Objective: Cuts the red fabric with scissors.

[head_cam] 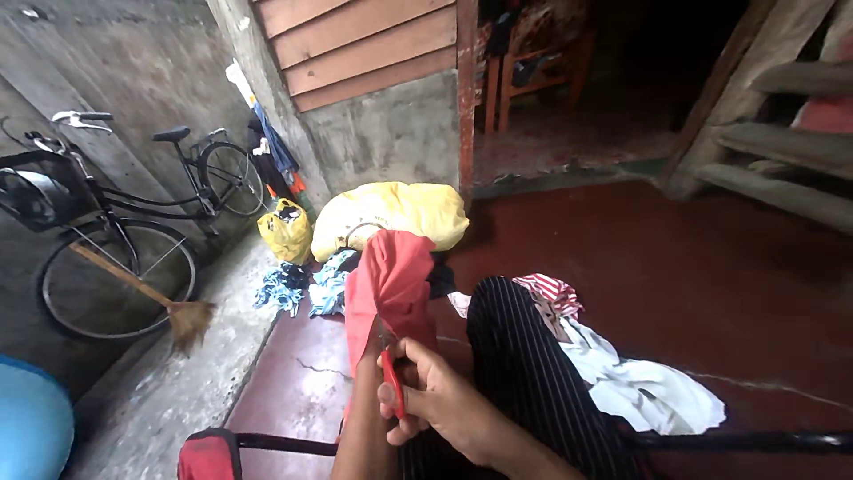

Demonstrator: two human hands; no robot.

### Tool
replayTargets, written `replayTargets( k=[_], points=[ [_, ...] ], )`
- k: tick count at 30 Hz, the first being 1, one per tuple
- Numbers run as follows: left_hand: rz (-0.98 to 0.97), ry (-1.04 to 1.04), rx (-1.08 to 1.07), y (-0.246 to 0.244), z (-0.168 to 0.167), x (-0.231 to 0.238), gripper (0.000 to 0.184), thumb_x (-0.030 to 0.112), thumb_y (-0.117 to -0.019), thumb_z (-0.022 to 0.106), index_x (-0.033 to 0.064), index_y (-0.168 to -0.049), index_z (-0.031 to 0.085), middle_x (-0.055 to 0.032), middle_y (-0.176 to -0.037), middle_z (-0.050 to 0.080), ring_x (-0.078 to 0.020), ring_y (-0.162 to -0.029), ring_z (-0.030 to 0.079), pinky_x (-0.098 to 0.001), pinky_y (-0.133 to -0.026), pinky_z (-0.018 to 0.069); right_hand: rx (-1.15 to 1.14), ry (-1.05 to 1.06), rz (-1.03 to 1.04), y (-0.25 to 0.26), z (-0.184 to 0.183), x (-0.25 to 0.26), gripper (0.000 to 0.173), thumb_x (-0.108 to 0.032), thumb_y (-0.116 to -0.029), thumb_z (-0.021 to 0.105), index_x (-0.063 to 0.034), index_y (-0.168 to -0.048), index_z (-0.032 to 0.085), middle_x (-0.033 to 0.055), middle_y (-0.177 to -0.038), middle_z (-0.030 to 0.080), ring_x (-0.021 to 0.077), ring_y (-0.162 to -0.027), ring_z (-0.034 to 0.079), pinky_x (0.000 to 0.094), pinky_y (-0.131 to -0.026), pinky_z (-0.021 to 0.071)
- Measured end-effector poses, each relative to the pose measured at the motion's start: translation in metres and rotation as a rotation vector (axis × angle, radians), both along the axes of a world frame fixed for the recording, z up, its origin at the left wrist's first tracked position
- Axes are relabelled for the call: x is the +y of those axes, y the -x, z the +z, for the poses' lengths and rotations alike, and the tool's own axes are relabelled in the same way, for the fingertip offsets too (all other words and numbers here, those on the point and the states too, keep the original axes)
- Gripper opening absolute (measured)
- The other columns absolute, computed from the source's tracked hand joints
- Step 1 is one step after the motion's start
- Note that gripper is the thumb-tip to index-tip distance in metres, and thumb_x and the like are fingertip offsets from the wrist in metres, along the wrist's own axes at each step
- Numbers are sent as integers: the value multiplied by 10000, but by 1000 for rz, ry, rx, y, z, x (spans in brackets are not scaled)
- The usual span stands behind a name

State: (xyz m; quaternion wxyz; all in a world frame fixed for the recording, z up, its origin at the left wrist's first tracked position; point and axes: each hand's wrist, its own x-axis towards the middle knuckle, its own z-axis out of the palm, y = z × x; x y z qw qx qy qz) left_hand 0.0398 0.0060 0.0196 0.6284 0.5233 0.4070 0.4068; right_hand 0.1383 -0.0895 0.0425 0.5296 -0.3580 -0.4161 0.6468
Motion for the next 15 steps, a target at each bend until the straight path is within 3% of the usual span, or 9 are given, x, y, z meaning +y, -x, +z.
replayTargets(
  k=[2,3,4,6,9,11,13,15],
  points=[
    [-85,33,151,-7,16,7,238,-20,-1058,368,-146,-1159,544,-93,-897,583,-41,-797,533,-181,-774,470,-8,9,2,-2,-3,-4,370,-116,-967,682,-75,-1273,477,88,-954,676,223,-780,729,396,-655,654],
    [-117,31,171,-8,17,10,224,-31,-1044,376,-142,-1103,562,-81,-859,585,-42,-776,534,-182,-763,468,-10,11,2,-2,-4,-6,380,-121,-963,688,-76,-1277,477,85,-953,678,221,-780,730,394,-654,654],
    [-133,43,118,-8,18,9,219,-25,-1029,365,-88,-1003,573,-28,-774,590,-11,-715,551,-163,-717,480,-14,11,3,-3,-6,-8,383,-124,-962,690,-76,-1278,477,82,-952,678,218,-782,729,393,-655,653],
    [-103,206,-98,-8,13,10,306,47,-1084,286,18,-917,541,22,-678,595,-13,-632,580,-184,-649,515,-19,14,2,-4,-6,-9,371,-120,-963,688,-79,-1272,487,78,-960,680,218,-796,730,396,-660,654],
    [37,292,-192,-6,18,-1,297,108,-1109,287,11,-1002,547,4,-734,565,-26,-652,551,-194,-635,501,-16,-1,18,-3,-5,-10,355,-101,-964,682,-78,-1263,492,81,-968,686,217,-792,730,390,-653,652],
    [87,248,-234,-3,23,-17,282,122,-1110,315,6,-1052,566,-1,-776,584,-15,-685,568,-184,-658,513,-12,-26,27,-1,-4,-10,364,-103,-963,682,-76,-1266,482,77,-967,682,212,-790,729,385,-651,652],
    [62,166,-224,3,15,-18,297,127,-1099,340,28,-959,583,9,-718,614,-15,-649,600,-182,-642,533,6,-39,30,1,-3,-13,373,-102,-961,680,-76,-1270,473,72,-963,681,209,-795,729,383,-650,650],
    [-141,-260,-16,22,-7,11,244,-9,-1039,395,-124,-972,598,-64,-770,630,-46,-688,592,-188,-663,501,8,-28,29,2,-3,-16,376,-98,-961,682,-83,-1278,479,64,-958,689,210,-802,733,388,-653,652]
  ],
)
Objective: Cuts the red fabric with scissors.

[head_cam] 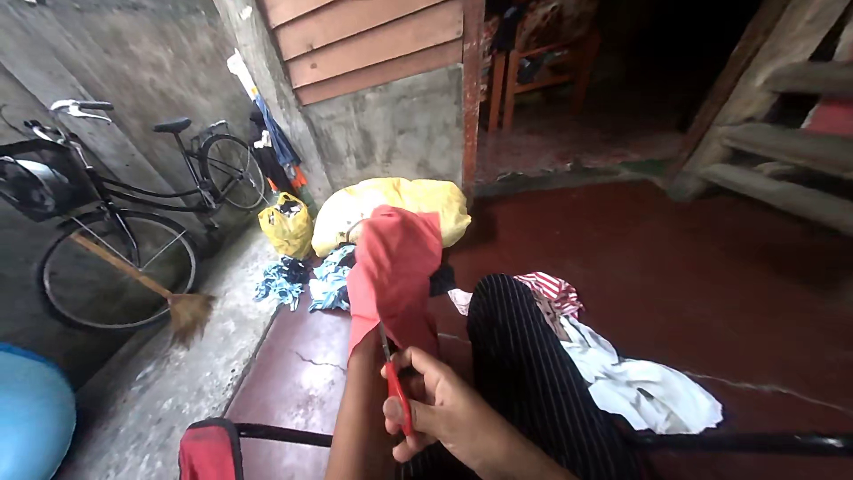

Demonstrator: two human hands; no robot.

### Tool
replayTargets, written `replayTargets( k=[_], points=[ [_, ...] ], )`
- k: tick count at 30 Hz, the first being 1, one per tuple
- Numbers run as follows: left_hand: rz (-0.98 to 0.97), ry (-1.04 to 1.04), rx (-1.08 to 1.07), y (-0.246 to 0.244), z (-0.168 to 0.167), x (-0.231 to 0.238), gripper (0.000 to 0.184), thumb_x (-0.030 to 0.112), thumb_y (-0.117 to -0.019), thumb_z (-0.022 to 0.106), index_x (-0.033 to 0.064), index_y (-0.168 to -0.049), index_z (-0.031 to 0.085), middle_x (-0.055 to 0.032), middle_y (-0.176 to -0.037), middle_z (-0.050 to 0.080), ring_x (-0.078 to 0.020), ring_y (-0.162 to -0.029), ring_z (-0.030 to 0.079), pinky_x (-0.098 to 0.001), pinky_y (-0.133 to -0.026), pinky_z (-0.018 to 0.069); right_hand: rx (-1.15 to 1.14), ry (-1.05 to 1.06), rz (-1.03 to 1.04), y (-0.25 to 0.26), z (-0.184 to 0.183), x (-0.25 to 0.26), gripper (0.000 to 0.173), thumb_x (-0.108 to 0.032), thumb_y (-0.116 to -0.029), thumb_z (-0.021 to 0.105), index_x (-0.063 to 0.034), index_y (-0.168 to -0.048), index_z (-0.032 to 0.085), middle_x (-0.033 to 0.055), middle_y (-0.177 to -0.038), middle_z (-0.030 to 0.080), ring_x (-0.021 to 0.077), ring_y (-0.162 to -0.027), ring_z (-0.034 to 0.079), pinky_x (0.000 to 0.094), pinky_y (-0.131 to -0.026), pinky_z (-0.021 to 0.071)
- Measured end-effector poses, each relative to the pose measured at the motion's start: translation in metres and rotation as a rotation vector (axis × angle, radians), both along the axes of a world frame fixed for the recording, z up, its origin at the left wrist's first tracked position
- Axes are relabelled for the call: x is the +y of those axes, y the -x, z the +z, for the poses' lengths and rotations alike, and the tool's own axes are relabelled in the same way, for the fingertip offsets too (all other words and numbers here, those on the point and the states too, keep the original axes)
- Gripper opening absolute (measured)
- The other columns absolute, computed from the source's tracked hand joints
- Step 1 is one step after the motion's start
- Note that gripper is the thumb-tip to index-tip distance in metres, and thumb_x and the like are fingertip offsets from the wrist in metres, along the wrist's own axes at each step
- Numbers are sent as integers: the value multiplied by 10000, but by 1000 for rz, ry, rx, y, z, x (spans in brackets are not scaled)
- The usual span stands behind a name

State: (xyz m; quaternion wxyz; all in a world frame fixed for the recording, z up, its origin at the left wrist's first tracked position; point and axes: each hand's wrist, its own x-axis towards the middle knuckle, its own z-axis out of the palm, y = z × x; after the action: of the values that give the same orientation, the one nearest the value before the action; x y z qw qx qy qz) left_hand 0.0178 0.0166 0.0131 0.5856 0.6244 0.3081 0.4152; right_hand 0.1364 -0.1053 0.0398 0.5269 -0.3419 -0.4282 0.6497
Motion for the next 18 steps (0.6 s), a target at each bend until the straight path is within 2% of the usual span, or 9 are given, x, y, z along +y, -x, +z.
replayTargets(
  k=[1,2,6,7,8,10,12,15,18],
  points=[
    [-137,-296,62,11,-19,24,233,-38,-1026,402,-181,-990,584,-114,-815,640,-66,-715,606,-181,-647,507,1,4,-3,0,-1,-2,374,-92,-961,681,-83,-1277,482,64,-949,695,211,-797,734,392,-652,652],
    [14,-22,477,0,21,8,206,-23,-1058,428,-120,-1078,608,-143,-916,642,-140,-799,597,-271,-790,507,1,8,-4,1,-2,-3,373,-92,-962,679,-83,-1278,481,62,-936,696,209,-790,734,395,-651,653],
    [145,-165,950,-3,27,-4,342,158,-1036,479,-99,-1183,652,-183,-1123,703,-185,-1019,657,-323,-957,491,-26,25,14,4,-4,-5,374,-110,-958,688,-73,-1276,496,57,-917,690,191,-767,724,377,-642,646],
    [121,-127,1039,-3,32,-4,349,155,-1065,451,-99,-1226,629,-194,-1182,677,-211,-1078,638,-351,-1001,469,-21,20,18,5,-4,-5,369,-110,-959,687,-72,-1272,495,58,-915,690,190,-762,724,373,-638,645],
    [116,-69,1061,-7,35,-2,315,129,-1072,443,-83,-1225,619,-174,-1162,662,-192,-1047,620,-324,-976,470,-11,15,21,7,-5,-5,367,-109,-961,687,-73,-1269,491,58,-917,687,190,-763,724,371,-636,645],
    [87,38,937,-11,39,4,263,44,-1061,449,-108,-1211,601,-180,-1114,651,-168,-985,593,-287,-943,462,-3,18,19,6,-3,-3,373,-105,-959,687,-77,-1272,486,62,-930,690,197,-776,729,377,-642,649],
    [169,32,630,-4,25,-2,221,33,-1050,456,-98,-1113,622,-115,-963,657,-73,-867,599,-205,-841,491,-11,31,22,6,-1,-3,377,-106,-959,688,-75,-1278,489,62,-934,693,200,-783,731,383,-648,651],
    [148,17,286,10,-6,1,223,31,-1033,459,-123,-1077,614,-109,-911,660,-73,-822,605,-202,-785,502,-24,37,36,7,-5,-5,375,-111,-959,689,-82,-1275,490,55,-920,695,188,-770,728,369,-638,645],
    [245,245,301,1,16,-15,196,22,-1044,426,-69,-1071,598,-58,-888,640,-51,-803,593,-194,-794,495,-31,44,64,7,-6,-7,368,-100,-957,692,-83,-1266,493,58,-934,701,191,-772,730,369,-646,646]
  ],
)
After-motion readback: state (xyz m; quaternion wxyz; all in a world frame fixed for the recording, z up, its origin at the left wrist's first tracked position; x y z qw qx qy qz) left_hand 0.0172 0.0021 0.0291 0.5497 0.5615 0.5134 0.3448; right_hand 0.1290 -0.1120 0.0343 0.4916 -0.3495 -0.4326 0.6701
